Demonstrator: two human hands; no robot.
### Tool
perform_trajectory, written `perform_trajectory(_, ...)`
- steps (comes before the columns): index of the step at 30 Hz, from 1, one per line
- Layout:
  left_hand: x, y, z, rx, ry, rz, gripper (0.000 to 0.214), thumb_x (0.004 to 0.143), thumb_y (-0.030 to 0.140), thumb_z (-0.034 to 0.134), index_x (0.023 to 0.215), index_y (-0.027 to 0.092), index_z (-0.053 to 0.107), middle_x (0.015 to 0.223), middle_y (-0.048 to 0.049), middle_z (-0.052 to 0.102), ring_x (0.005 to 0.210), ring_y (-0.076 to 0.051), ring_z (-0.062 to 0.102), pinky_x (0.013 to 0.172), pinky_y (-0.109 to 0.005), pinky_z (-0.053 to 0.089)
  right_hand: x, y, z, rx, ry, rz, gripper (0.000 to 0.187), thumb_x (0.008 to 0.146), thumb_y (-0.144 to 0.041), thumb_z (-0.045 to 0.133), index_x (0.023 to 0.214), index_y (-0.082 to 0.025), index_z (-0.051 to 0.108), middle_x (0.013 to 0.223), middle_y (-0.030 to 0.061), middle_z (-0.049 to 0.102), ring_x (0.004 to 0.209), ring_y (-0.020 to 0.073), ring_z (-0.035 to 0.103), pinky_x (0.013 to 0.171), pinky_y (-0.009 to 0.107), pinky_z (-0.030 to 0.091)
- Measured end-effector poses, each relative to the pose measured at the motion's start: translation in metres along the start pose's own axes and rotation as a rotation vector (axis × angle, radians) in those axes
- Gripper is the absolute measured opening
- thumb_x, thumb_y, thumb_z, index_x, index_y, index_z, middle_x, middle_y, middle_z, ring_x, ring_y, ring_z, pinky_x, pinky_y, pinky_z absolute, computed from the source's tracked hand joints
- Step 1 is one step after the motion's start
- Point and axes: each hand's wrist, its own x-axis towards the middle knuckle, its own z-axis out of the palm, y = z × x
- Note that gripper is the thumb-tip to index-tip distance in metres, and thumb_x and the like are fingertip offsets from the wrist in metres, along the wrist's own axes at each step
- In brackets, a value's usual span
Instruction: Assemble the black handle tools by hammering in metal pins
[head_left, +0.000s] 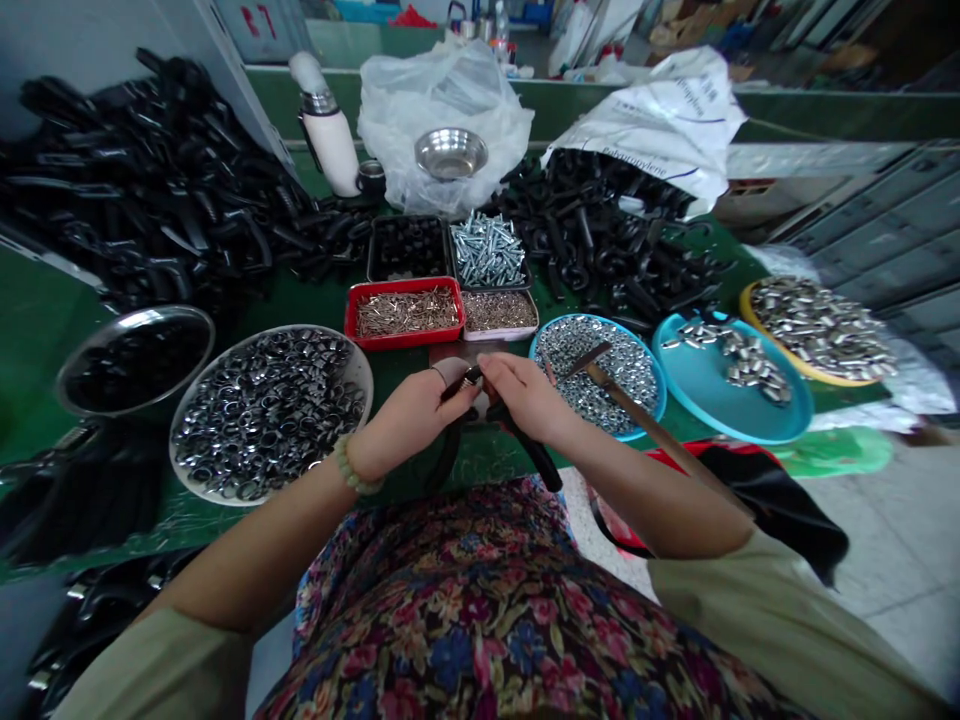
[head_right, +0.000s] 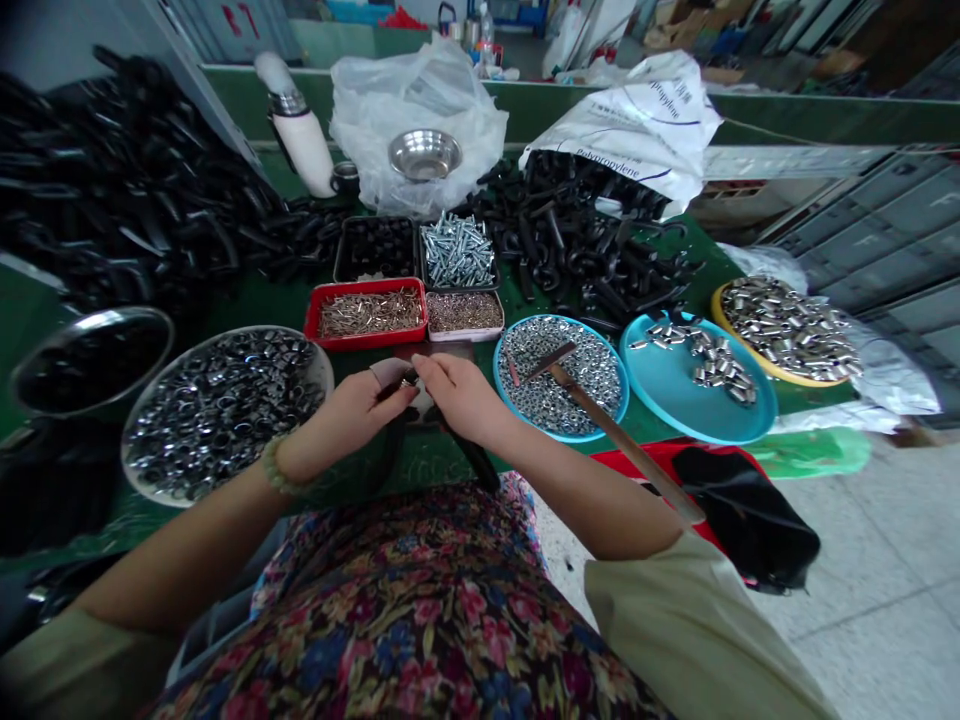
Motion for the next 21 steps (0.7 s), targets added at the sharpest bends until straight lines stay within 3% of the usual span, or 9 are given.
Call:
perform_trajectory(5,-0.002,-0.005,0.017,-0.063,0.071,-0.063,0.029,0.092,0.04,0.046,0.101,0.017,0.062,0.088,-0.003,0.067,0.078,-0.018,0.061,0.074,-0.028,0.046,-0.003,0.008,0.019,0.068,0.102,0.016,0.046,0.091,-0.057,0.041,0.063,-0.021,0.044,0.059,-0.0032,0.041,0.057,0.0113,0.04,0.052,0.026,0.03)
perform_trajectory(10,-0.003,-0.007,0.021,-0.03,0.082,-0.074,0.03,0.094,0.04,0.044,0.104,0.018,0.062,0.095,-0.0058,0.068,0.087,-0.021,0.063,0.082,-0.031,0.046,-0.012,0.029,0.041,0.23,0.361,-0.019,0.046,0.093,-0.059,0.037,0.065,-0.022,0.04,0.063,-0.0027,0.039,0.06,0.0126,0.04,0.056,0.026,0.035)
perform_trajectory(12,-0.004,-0.008,0.011,0.021,0.028,-0.077,0.03,0.094,0.04,0.044,0.102,0.018,0.062,0.092,-0.0058,0.068,0.085,-0.021,0.063,0.08,-0.031,0.046,-0.009,0.038,0.037,0.238,0.245,-0.01,0.046,0.091,-0.062,0.039,0.069,-0.022,0.043,0.065,-0.0026,0.042,0.062,0.0131,0.043,0.057,0.026,0.037)
perform_trajectory(14,-0.005,-0.012,-0.007,0.062,-0.022,-0.083,0.028,0.092,0.041,0.047,0.103,0.018,0.06,0.09,-0.005,0.066,0.081,-0.02,0.062,0.076,-0.031,0.047,0.007,0.046,0.025,0.202,-0.005,-0.005,0.05,0.092,-0.065,0.031,0.074,-0.021,0.048,0.068,-0.0013,0.049,0.064,0.014,0.048,0.059,0.027,0.041)
perform_trajectory(16,-0.006,-0.016,-0.025,0.084,-0.005,-0.063,0.028,0.09,0.038,0.052,0.111,0.019,0.057,0.095,-0.004,0.065,0.083,-0.019,0.062,0.077,-0.03,0.048,0.039,0.05,0.01,0.049,-0.153,-0.066,0.055,0.097,-0.059,0.019,0.082,-0.02,0.054,0.077,0.0019,0.057,0.072,0.0155,0.054,0.067,0.029,0.045)
perform_trajectory(17,-0.006,-0.018,-0.031,0.119,0.041,-0.042,0.03,0.089,0.036,0.055,0.115,0.02,0.054,0.099,-0.0041,0.064,0.087,-0.019,0.061,0.079,-0.031,0.048,0.059,0.051,0.004,-0.092,-0.148,-0.116,0.056,0.099,-0.054,0.016,0.086,-0.018,0.057,0.083,0.0041,0.06,0.078,0.0164,0.056,0.074,0.03,0.045)
perform_trajectory(19,-0.006,-0.021,-0.031,0.288,0.149,0.001,0.031,0.088,0.03,0.055,0.117,0.019,0.052,0.105,-0.0061,0.061,0.095,-0.02,0.059,0.086,-0.033,0.047,0.102,0.048,-0.001,-0.516,-0.067,-0.225,0.041,0.1,-0.043,0.03,0.095,-0.015,0.061,0.099,0.0092,0.063,0.097,0.02,0.055,0.087,0.035,0.042)
perform_trajectory(21,-0.005,-0.022,-0.012,0.525,0.151,0.061,0.025,0.09,0.024,0.052,0.114,0.019,0.054,0.104,-0.0078,0.06,0.098,-0.022,0.056,0.089,-0.035,0.046,0.141,0.042,0.003,-0.957,-0.085,-0.295,0.028,0.094,-0.034,0.047,0.103,-0.012,0.064,0.114,0.0154,0.061,0.111,0.0264,0.049,0.093,0.04,0.037)
